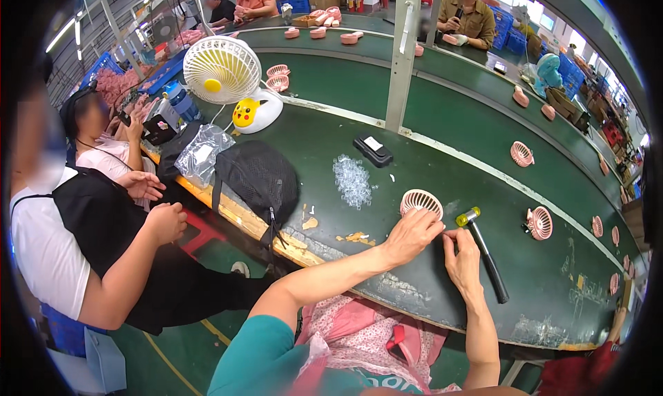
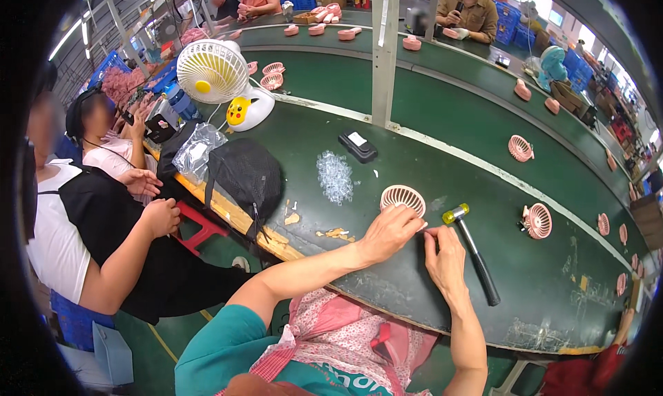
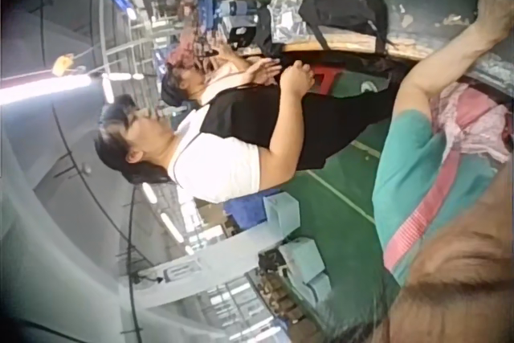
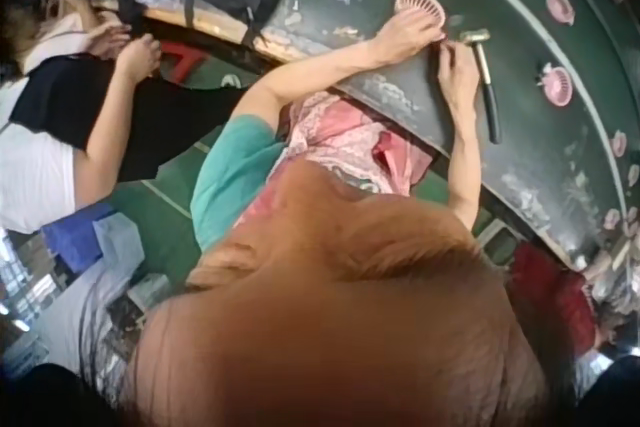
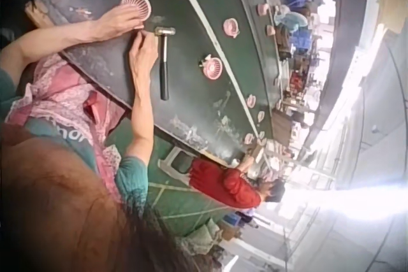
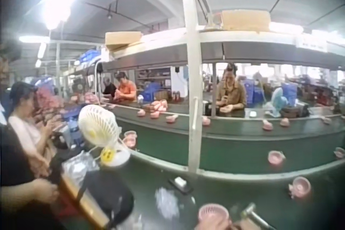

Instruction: The person assembles portable fan parts by inserting electronic components and plastic pieces into fan grilles by hand, tapping them with a small mallet, and placing the assembled units onto a conveyor belt.

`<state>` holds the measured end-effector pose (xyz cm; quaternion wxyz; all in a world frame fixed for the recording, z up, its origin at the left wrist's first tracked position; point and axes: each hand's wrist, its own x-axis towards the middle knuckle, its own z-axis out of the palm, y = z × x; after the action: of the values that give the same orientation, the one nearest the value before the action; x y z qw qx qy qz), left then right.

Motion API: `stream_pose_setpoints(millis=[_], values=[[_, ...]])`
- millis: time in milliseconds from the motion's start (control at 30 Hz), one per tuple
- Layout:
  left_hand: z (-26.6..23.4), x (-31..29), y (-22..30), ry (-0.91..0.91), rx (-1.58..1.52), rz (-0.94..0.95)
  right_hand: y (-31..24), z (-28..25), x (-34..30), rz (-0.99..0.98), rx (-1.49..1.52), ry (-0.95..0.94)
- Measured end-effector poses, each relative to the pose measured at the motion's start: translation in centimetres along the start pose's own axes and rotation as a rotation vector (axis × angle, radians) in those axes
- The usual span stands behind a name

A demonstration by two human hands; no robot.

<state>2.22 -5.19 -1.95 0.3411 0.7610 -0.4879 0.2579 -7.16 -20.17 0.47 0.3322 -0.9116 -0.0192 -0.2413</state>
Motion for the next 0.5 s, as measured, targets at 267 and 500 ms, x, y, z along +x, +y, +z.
stream_pose_setpoints(millis=[267,500], values=[[-0.9,0.3,-0.2,0.056,-0.097,-0.035,-1.3,-0.7,0.7,0.245,0.275,0.020],[-1.7,0.9,0.4,-0.025,-0.482,-0.253,-0.8,-3.1,1.1,0.384,0.541,-0.131]])
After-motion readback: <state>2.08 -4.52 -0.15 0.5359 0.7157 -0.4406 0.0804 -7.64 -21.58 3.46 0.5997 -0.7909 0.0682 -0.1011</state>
